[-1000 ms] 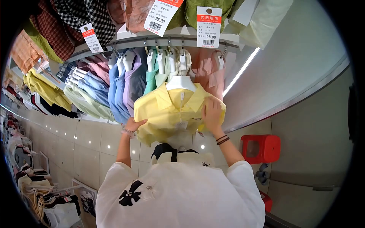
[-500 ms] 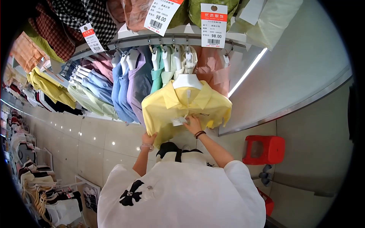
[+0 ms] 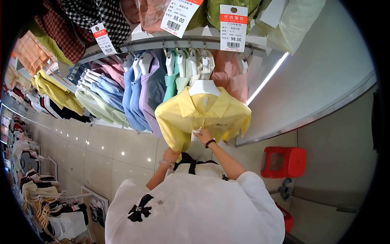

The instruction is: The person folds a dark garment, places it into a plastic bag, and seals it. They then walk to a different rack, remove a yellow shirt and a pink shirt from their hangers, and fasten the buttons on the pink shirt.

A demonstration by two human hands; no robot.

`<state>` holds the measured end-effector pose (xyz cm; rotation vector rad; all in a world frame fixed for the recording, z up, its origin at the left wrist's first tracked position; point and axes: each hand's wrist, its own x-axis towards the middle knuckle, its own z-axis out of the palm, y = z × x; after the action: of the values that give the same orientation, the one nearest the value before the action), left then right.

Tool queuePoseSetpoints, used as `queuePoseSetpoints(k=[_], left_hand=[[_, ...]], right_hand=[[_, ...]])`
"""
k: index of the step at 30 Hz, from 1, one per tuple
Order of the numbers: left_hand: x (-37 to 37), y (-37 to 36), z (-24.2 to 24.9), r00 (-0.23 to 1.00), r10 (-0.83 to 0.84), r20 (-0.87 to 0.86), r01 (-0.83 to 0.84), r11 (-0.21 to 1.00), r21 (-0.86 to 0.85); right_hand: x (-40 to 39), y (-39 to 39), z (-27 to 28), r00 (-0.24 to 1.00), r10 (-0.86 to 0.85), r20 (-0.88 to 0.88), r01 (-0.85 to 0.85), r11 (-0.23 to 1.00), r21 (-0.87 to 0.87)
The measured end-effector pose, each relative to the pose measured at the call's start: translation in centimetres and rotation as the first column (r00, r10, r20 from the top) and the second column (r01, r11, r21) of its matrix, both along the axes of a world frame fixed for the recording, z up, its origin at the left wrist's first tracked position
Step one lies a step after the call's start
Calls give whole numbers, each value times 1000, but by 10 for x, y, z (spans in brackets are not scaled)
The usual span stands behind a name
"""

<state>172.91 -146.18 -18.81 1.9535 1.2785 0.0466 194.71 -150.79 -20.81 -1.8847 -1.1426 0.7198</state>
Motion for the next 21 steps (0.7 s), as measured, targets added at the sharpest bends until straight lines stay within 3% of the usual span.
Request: queuePoseSetpoints(k=[1,4,7,8,11,12,14,18,21], left_hand=[[3,-2,9,997,-43,-61,44,999,6],[13,-20,35,994,64,94,-79,982,171],[31,-34,53,910,-160,383,-85,831,549],[36,-37,64,892,-245,380,-28,809,587],[50,-45,63,817,-313,485,177,935,306],[56,-45,95,904,-170,391,228,968,-105],[59,-44,78,867,-135,480,189,980,-66],[64,-48,93,750,-126,650,167,986,-2],[67,-51,89,711,-195,675,194,978,78]], right_hand=[[-1,-8,6,999,21,-26,-19,998,55],[-1,-33,37,945,-12,-325,-67,971,-230],[4,-43,36,977,106,-183,-121,990,-71],[2,-44,39,978,132,-161,-137,990,-17],[-12,-44,94,907,142,-397,-222,961,-163],[-15,-42,90,934,228,-275,-235,972,8],[-14,-43,88,932,205,-299,-189,979,81],[-13,-49,88,942,116,-316,-80,989,125],[-12,-51,96,976,90,-199,-57,984,166]])
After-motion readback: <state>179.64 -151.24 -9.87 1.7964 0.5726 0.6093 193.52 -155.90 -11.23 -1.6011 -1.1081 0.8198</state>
